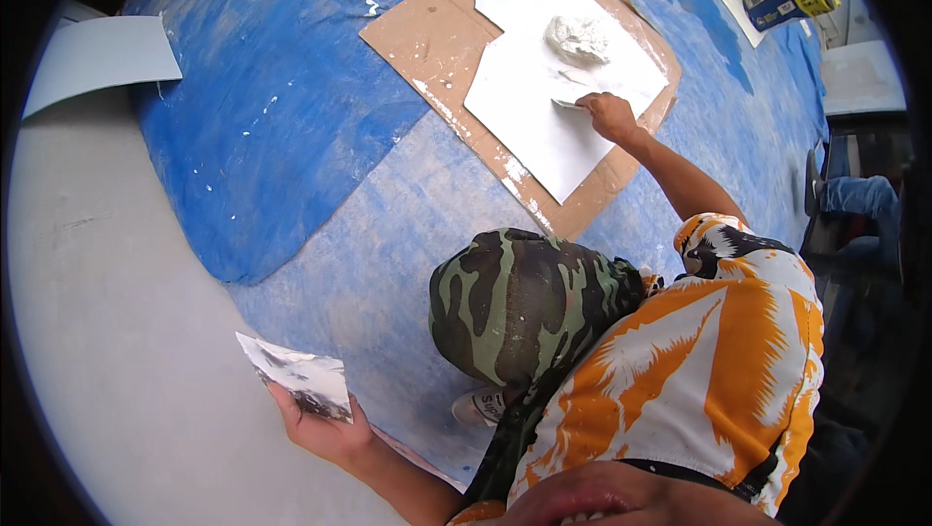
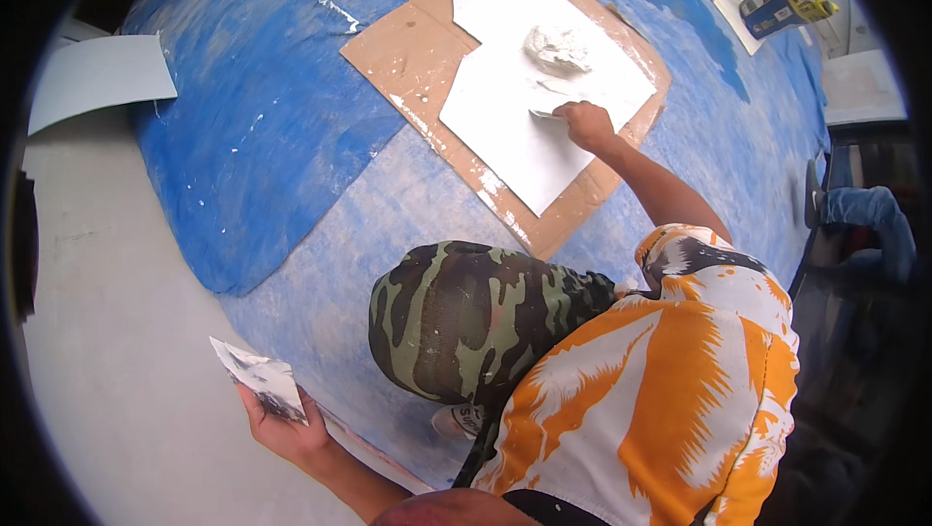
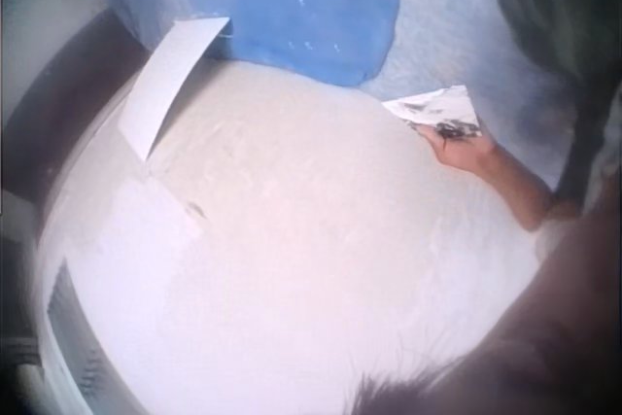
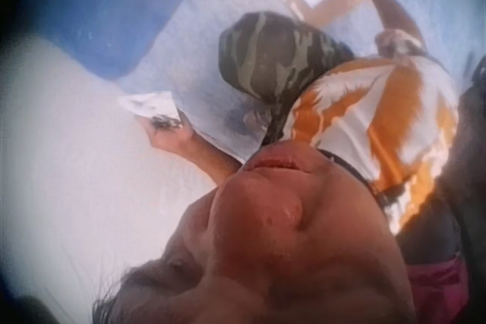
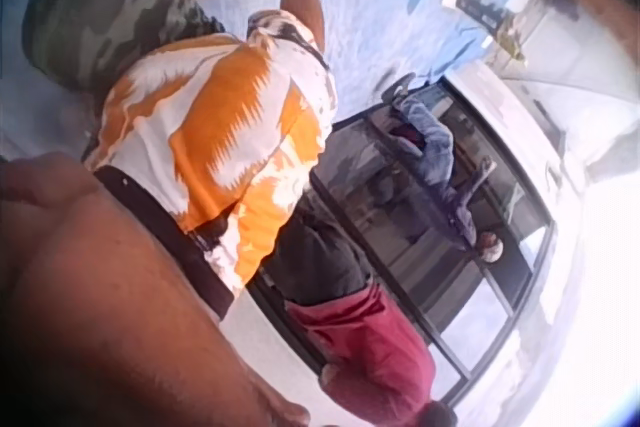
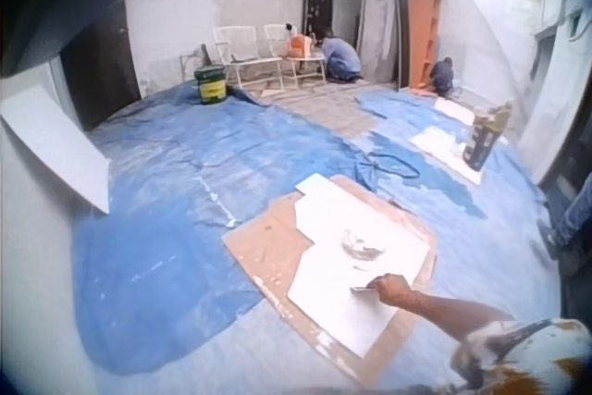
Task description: The person applies white wall compound to a wall using a putty knife and a hawk. They repeatedly scoop compound from the hawk and spread it on the wall surface, then scrape the excess back. The person also briefly handles a white rectangular board.
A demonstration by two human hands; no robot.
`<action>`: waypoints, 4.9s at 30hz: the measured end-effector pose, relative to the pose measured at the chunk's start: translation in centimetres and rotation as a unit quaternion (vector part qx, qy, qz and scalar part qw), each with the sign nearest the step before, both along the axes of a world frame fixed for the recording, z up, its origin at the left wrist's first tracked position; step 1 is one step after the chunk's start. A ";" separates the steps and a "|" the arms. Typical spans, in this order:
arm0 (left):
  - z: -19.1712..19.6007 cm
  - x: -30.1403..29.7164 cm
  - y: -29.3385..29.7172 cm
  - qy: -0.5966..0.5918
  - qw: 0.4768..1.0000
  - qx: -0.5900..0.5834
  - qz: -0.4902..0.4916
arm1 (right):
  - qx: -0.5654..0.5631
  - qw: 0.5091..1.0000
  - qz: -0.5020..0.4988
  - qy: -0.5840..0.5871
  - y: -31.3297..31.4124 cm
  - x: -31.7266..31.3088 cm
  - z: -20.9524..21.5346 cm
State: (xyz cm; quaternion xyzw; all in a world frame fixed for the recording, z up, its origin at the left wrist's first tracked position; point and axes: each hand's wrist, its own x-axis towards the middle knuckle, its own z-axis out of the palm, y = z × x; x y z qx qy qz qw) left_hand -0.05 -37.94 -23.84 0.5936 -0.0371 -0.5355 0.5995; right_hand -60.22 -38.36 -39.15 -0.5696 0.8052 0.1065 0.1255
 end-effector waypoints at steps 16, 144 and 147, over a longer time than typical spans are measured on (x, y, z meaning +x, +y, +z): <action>-10.7 -8.9 -3.9 0.290 0.954 -0.052 0.059 | -0.112 0.626 0.392 -0.665 -9.5 34.2 10.7; 8.7 5.4 34.2 0.093 0.902 -0.065 0.417 | 0.099 0.284 0.385 -0.872 15.7 61.0 10.3; 7.3 5.5 35.1 -0.182 0.924 0.187 0.281 | -0.094 0.240 0.588 -0.766 16.0 58.5 13.3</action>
